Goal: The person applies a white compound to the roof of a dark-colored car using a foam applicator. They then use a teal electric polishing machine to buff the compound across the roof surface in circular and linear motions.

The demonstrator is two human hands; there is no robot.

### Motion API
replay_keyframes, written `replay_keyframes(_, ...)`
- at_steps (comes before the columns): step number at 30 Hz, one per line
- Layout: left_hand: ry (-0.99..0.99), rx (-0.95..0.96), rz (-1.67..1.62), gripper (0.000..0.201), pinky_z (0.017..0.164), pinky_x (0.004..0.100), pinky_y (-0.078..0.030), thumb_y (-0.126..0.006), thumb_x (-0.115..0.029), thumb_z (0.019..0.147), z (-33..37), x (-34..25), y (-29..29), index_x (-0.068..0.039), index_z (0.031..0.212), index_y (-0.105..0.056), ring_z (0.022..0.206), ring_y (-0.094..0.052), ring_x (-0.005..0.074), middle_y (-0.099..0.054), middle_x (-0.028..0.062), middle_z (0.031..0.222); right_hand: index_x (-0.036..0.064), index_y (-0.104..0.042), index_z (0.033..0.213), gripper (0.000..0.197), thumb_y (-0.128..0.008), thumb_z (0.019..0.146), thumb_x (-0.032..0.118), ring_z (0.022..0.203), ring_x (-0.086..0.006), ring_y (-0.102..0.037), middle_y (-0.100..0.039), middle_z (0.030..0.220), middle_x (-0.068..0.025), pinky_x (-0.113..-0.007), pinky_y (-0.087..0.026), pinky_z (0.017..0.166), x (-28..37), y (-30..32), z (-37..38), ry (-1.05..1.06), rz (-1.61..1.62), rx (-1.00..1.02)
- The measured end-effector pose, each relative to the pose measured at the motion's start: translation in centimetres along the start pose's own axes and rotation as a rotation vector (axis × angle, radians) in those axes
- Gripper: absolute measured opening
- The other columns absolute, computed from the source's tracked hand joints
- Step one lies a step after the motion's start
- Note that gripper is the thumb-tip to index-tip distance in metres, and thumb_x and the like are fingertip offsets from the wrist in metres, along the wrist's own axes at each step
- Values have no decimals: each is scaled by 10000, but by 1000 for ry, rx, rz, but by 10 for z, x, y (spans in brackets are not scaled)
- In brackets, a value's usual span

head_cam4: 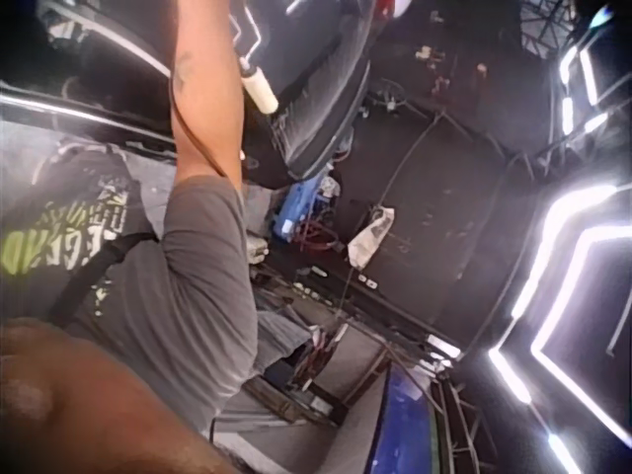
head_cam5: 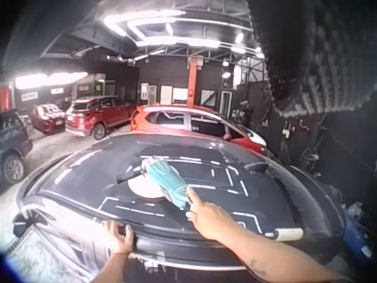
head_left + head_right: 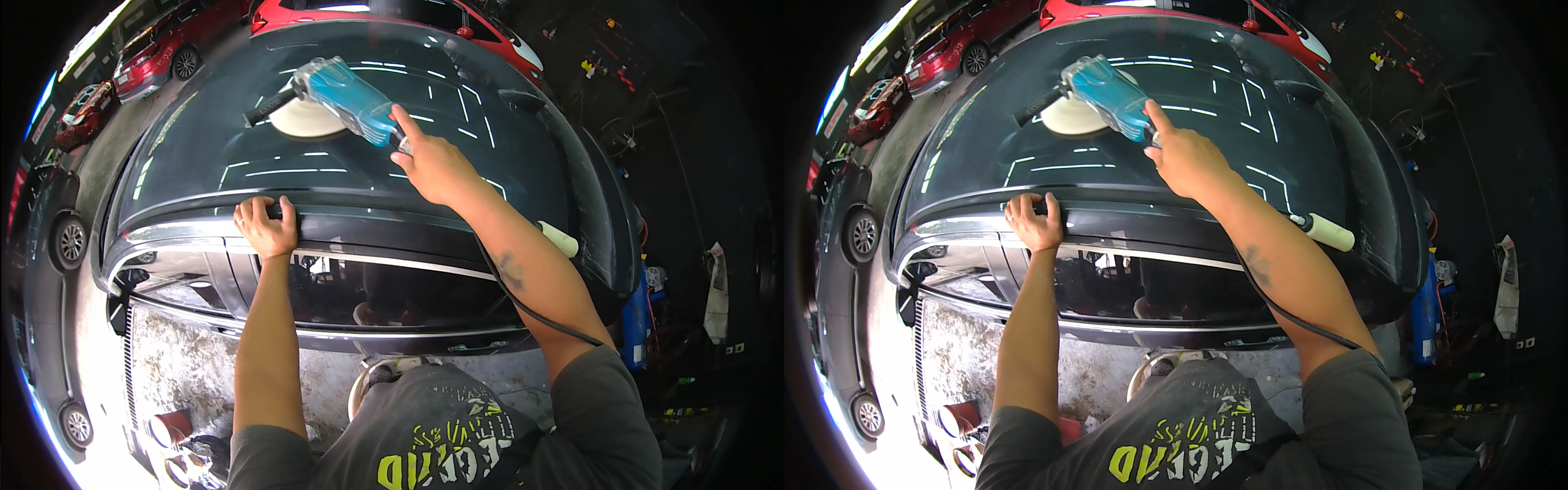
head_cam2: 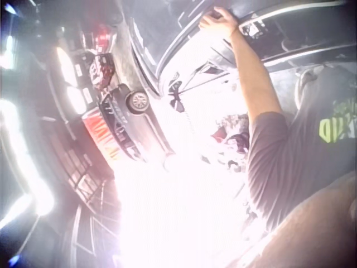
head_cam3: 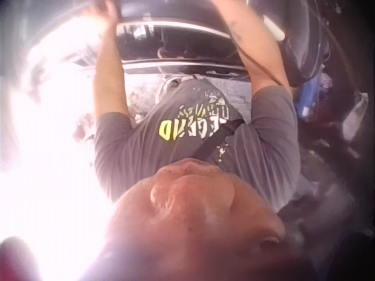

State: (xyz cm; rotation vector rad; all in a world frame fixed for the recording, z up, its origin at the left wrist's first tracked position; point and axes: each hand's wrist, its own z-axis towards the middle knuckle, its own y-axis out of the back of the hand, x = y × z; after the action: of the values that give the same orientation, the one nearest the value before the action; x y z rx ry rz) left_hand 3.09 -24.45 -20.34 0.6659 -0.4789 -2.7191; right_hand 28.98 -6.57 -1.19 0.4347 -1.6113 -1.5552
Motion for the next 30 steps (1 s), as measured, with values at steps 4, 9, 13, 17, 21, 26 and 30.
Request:
replay_keyframes(4, 6, 22, -4, 235, 1033, 545, -455, -809, -278, 856, 1, 1, 4, -92, 880, -667, 1030, -585, 397, -628, 135, 970, 227, -196, 1774, 787, -623, 1118, 315, 1123, -495, -742, -768, 1191, -265, -576, -570, 959, -39, 2, -25, -16, 68, -91)
replay_keyframes(9, -18, -23, -34, 225, 975, 522, -453, -809, -256, 862, 4, -8, 6, -90, 882, -658, 1000, -582, 379, -625, 127, 960, 222, -195, 1781, 839, -663, 1090, 309, 1183, -544, -716, -741, 1315, -306, -533, -574, 976, -117, 29, -100, -98, 99, -218)
replay_keyframes(13, 30, 6, -24, 244, 1010, 537, -442, -810, -283, 856, 3, -5, 10, -96, 897, -659, 1067, -573, 406, -628, 141, 1009, 230, -171, 1793, 853, -658, 1093, 220, 902, -443, -787, -768, 1219, -292, -473, -607, 806, -131, 43, -135, -293, 218, -236)
replay_keyframes(17, 61, 8, -33, 280, 1081, 558, -412, -812, -336, 858, 1, -9, 8, -106, 913, -660, 1112, -569, 425, -621, 139, 1027, 350, -214, 1787, 843, -643, 1095, 129, 514, -145, -517, -614, 789, -73, -344, -485, 468, -119, 41, -143, -384, 290, -248)
replay_keyframes(21, 85, 9, -36, 283, 1100, 557, -407, -818, -334, 847, 1, -9, 8, -109, 915, -661, 1124, -573, 412, -623, 122, 1031, 331, -291, 1765, 771, -650, 1106, 153, 544, -148, -540, -615, 772, -72, -337, -490, 488, -106, 36, -135, -304, 290, -221)
replay_keyframes(26, 84, 8, -28, 283, 1108, 565, -407, -820, -328, 846, -2, -6, 12, -106, 911, -658, 1128, -571, 415, -622, 124, 1029, 273, -320, 1746, 743, -663, 1095, 167, 1028, -416, -652, -701, 1178, -250, -482, -546, 868, -62, 25, -107, -138, 200, -133)
replay_keyframes(30, 56, -15, -45, 273, 1093, 562, -413, -820, -314, 853, 1, -10, 10, -101, 903, -657, 1092, -576, 417, -623, 132, 1014, 254, -332, 1733, 735, -672, 1087, 177, 1224, -527, -702, -722, 1344, -309, -549, -559, 1011, -16, 17, -85, -3, 221, -92)
